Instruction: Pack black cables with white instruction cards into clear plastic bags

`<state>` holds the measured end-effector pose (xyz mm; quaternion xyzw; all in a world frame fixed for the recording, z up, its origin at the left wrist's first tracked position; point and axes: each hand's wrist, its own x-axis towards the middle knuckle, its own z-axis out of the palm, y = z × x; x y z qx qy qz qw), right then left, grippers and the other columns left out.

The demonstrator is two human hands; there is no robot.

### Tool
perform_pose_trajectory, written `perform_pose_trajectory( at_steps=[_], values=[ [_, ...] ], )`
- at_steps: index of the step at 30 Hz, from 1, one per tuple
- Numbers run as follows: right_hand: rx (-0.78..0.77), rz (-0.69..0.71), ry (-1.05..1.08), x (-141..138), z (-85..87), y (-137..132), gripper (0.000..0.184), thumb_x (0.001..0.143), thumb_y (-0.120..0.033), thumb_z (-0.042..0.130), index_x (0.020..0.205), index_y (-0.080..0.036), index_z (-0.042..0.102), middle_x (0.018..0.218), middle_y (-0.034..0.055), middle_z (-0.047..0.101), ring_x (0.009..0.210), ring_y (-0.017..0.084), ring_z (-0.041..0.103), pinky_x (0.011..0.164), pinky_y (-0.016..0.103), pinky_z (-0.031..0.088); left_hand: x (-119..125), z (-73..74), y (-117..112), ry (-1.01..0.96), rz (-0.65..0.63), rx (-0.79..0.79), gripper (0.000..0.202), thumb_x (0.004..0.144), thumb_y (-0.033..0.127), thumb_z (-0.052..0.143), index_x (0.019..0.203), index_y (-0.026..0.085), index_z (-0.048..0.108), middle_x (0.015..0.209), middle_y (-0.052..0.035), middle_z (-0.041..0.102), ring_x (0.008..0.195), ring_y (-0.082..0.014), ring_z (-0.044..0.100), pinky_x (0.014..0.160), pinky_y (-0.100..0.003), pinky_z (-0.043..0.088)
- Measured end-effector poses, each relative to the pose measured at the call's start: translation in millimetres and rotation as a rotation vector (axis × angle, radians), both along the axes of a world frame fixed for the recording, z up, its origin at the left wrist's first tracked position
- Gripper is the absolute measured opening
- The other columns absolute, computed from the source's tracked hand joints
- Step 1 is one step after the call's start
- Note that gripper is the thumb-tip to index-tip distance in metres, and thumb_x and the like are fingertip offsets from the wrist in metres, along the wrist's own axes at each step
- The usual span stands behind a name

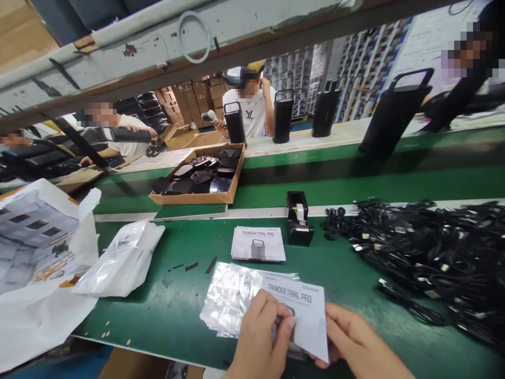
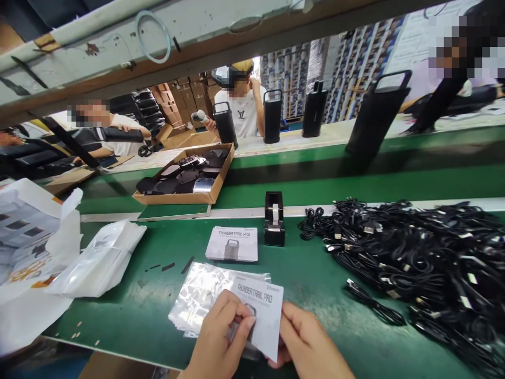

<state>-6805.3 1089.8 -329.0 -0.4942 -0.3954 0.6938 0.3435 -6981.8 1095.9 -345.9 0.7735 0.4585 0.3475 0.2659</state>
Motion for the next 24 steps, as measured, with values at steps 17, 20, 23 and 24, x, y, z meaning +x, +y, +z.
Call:
perform_pose_trajectory(
  at_steps=[17, 20, 23, 24],
  values=[
    [0.358, -0.010, -0.437, -30.9, -15.8, 20.2, 0.015, 0.075, -0.027, 0.051, 0.067, -0.019, 0.061, 0.062, 0.0013, 0.063, 0.060, 0.018, 0.058, 0.058, 0.028, 0.044, 7.3, -9.3, 2.1, -0.132, 0.022, -0.010, 0.016, 0.089, 0.024, 0.045, 0.077, 0.020, 0.056, 0.076, -0.0024, 0.052, 0.065, -0.0142, 0.051, 0.056, -0.024, 0.041],
    [0.467, -0.097, -0.726, 3.7, -7.1, 18.7, 0.027, 0.081, -0.032, 0.045, 0.087, -0.020, 0.067, 0.089, 0.0107, 0.066, 0.082, 0.029, 0.059, 0.074, 0.041, 0.042, 5.6, -12.6, 6.0, -0.071, 0.082, -0.069, 0.017, 0.089, 0.023, 0.045, 0.076, 0.021, 0.055, 0.076, -0.0014, 0.052, 0.063, -0.0138, 0.051, 0.056, -0.024, 0.040],
    [0.641, -0.197, -1.439, 60.6, -9.4, 11.3, 0.046, 0.081, -0.027, 0.031, 0.106, -0.011, 0.066, 0.098, 0.0218, 0.061, 0.080, 0.038, 0.056, 0.062, 0.048, 0.044, 5.0, -14.5, 7.7, 0.021, 0.092, -0.068, 0.015, 0.088, 0.019, 0.045, 0.076, 0.021, 0.054, 0.076, -0.0007, 0.052, 0.065, -0.0142, 0.052, 0.059, -0.025, 0.039],
    [0.683, -0.189, -1.545, 77.1, -12.3, 9.0, 0.048, 0.080, -0.025, 0.029, 0.105, -0.008, 0.067, 0.092, 0.0232, 0.062, 0.073, 0.037, 0.055, 0.059, 0.049, 0.044, 5.2, -14.4, 7.8, 0.045, 0.088, -0.060, 0.014, 0.088, 0.018, 0.045, 0.077, 0.021, 0.054, 0.076, -0.0007, 0.053, 0.066, -0.0146, 0.053, 0.060, -0.026, 0.039]
  ],
)
